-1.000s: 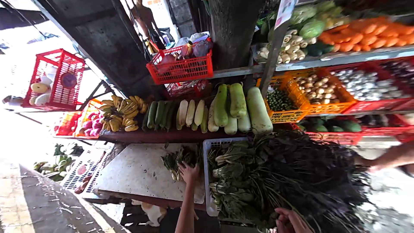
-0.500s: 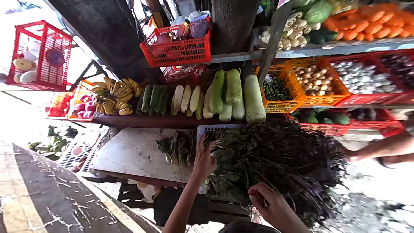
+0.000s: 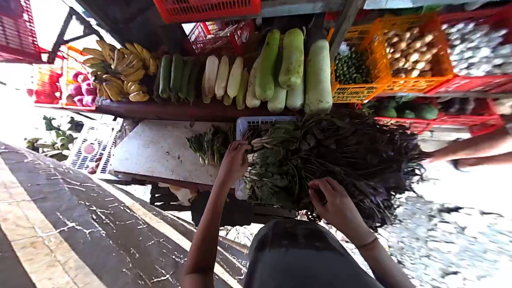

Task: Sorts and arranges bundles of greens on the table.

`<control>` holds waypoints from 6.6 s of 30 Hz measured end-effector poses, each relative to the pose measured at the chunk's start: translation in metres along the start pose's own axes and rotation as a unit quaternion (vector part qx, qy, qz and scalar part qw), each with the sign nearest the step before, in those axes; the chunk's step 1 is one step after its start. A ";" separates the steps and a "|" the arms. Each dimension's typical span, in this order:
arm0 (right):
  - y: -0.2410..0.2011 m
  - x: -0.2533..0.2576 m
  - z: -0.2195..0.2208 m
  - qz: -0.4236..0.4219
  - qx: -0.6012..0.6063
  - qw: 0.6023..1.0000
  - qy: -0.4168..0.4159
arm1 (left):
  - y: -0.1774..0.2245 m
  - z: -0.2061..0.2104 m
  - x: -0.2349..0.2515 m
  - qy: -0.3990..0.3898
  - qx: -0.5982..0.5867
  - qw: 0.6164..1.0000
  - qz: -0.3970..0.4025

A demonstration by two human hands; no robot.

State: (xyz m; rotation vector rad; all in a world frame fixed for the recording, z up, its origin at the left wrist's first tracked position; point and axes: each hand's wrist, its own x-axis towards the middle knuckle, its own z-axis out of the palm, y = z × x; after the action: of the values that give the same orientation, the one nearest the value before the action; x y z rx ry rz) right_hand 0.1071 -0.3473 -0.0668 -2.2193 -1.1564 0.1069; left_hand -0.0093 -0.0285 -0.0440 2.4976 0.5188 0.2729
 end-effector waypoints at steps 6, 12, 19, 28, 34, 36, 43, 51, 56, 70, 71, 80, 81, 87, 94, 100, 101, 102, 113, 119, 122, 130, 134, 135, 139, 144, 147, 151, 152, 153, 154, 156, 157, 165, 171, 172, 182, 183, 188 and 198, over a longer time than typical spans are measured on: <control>0.001 0.003 0.008 0.009 -0.024 1.000 0.004 | 0.007 0.017 0.016 -0.155 0.009 0.987 -0.048; -0.004 0.009 0.007 -0.001 -0.034 0.999 -0.007 | -0.018 0.056 0.055 -0.213 0.156 0.964 0.012; 0.007 0.008 0.000 0.054 0.022 0.996 -0.074 | -0.033 0.073 0.067 -0.153 0.190 0.965 0.098; 0.014 0.005 0.007 0.065 0.014 0.992 -0.107 | -0.031 0.048 0.066 -0.223 0.183 0.950 0.115; 0.012 0.006 0.010 0.068 0.005 0.992 -0.106 | -0.011 0.001 0.081 -0.214 0.045 0.966 0.139; 0.012 0.006 0.014 0.067 -0.009 0.993 -0.099 | -0.012 0.011 0.091 -0.223 0.028 0.963 0.150; 0.010 0.004 0.022 0.047 -0.027 0.998 -0.034 | -0.023 0.060 0.120 -0.210 0.140 0.959 0.131; 0.009 0.002 0.029 0.046 -0.044 0.998 0.000 | -0.015 0.040 0.103 -0.236 0.232 0.936 0.121; 0.008 0.001 0.041 0.048 -0.069 0.995 0.043 | -0.030 0.065 0.095 -0.260 0.236 0.936 0.024; 0.035 -0.011 0.061 -0.025 -0.052 0.986 0.154 | -0.022 0.063 0.107 -0.276 0.244 0.930 0.017; 0.037 -0.011 0.061 -0.028 -0.048 0.987 0.152 | -0.018 0.061 0.107 -0.261 0.253 0.931 0.022; 0.042 -0.014 0.060 -0.064 -0.034 0.987 0.141 | 0.048 -0.003 0.057 -0.111 0.356 0.928 0.005; 0.043 -0.015 0.060 -0.069 -0.034 0.988 0.136 | 0.053 -0.008 0.047 -0.075 0.336 0.939 -0.005; 0.044 -0.014 0.058 -0.090 -0.027 0.989 0.110 | 0.060 -0.023 -0.002 0.183 0.196 0.959 -0.091; 0.044 -0.015 0.054 -0.099 -0.050 0.989 0.101 | 0.020 -0.074 -0.029 0.399 -0.034 0.895 -0.199; 0.041 -0.012 0.057 -0.097 -0.083 0.986 0.109 | -0.077 -0.122 -0.022 0.582 -0.260 0.751 -0.172; 0.041 -0.010 0.057 -0.096 -0.094 0.984 0.114 | -0.092 -0.125 -0.018 0.594 -0.275 0.735 -0.178; 0.041 -0.009 0.057 -0.095 -0.105 0.983 0.117 | -0.108 -0.126 -0.014 0.600 -0.283 0.722 -0.194; 0.012 -0.002 0.048 -0.030 -0.140 0.989 0.040 | -0.340 -0.021 -0.016 0.274 -0.154 0.768 -0.558; 0.007 0.003 0.048 0.007 -0.102 0.994 0.029 | -0.368 0.020 -0.024 0.205 -0.093 0.845 -0.485; 0.006 0.002 0.049 0.016 -0.114 0.993 0.022 | -0.381 0.009 -0.025 0.168 -0.129 0.910 -0.357; 0.016 0.001 0.055 0.017 -0.140 0.988 0.056 | -0.327 -0.016 0.022 0.096 -0.006 0.883 -0.460; 0.015 -0.004 0.052 0.038 -0.115 0.991 0.051 | -0.222 -0.025 0.036 0.223 -0.076 0.925 -0.298; 0.015 -0.004 0.053 0.042 -0.107 0.992 0.055 | -0.192 -0.029 0.034 0.222 -0.100 0.949 -0.202; 0.018 -0.005 0.052 0.045 -0.065 0.995 0.066 | -0.079 -0.020 0.021 -0.097 -0.054 0.991 0.071; 0.016 0.006 0.035 0.070 -0.005 0.997 -0.010 | -0.004 0.047 0.006 -0.408 0.187 0.893 -0.001; 0.021 0.000 0.032 0.058 0.030 0.998 -0.026 | 0.001 0.071 -0.009 -0.416 0.207 0.884 -0.046; 0.026 0.004 0.030 0.021 0.037 0.999 -0.019 | -0.010 0.063 -0.007 -0.347 0.177 0.921 -0.008; 0.023 0.004 0.025 0.024 0.032 0.999 -0.035 | -0.012 0.061 -0.009 -0.335 0.163 0.928 0.003; 0.017 0.005 0.018 0.035 0.030 0.997 -0.059 | -0.014 0.060 -0.011 -0.326 0.145 0.934 0.009; 0.012 0.008 0.010 0.045 0.038 0.995 -0.080 | -0.015 0.059 -0.013 -0.319 0.132 0.939 0.011; 0.008 0.017 -0.003 0.038 0.069 0.993 -0.092 | -0.017 0.063 -0.013 -0.311 0.135 0.941 0.003; 0.009 0.020 -0.006 0.024 0.082 0.993 -0.086 | -0.016 0.068 -0.014 -0.315 0.151 0.937 -0.006; 0.048 0.054 -0.019 -0.035 0.094 0.989 -0.107 | -0.013 0.073 -0.017 -0.290 0.177 0.940 -0.009; 0.076 0.055 -0.012 -0.014 0.177 0.982 -0.059 | -0.013 0.066 -0.020 -0.249 0.127 0.960 0.030; 0.077 0.054 -0.012 -0.013 0.182 0.981 -0.064 | -0.012 0.061 -0.018 -0.233 0.070 0.970 0.025; 0.068 0.042 -0.009 -0.008 0.150 0.988 -0.035 | 0.004 0.026 -0.032 0.163 -0.549 0.802 -0.170; 0.065 0.042 -0.006 -0.012 0.137 0.990 -0.026 | 0.007 0.022 -0.024 0.194 -0.593 0.761 -0.181; 0.060 0.043 0.004 -0.023 0.063 0.998 -0.002 | 0.003 0.032 -0.004 0.201 -0.710 0.647 -0.189; -0.069 0.048 0.049 0.190 0.405 0.890 -0.095 | 0.068 0.030 -0.023 0.039 -0.651 0.709 -0.269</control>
State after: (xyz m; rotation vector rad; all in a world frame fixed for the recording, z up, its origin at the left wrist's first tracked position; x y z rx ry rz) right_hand 0.0709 -0.2574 -0.0579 -1.6464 -0.5717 0.8277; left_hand -0.0001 -0.1045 -0.0319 0.8937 0.7067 0.3374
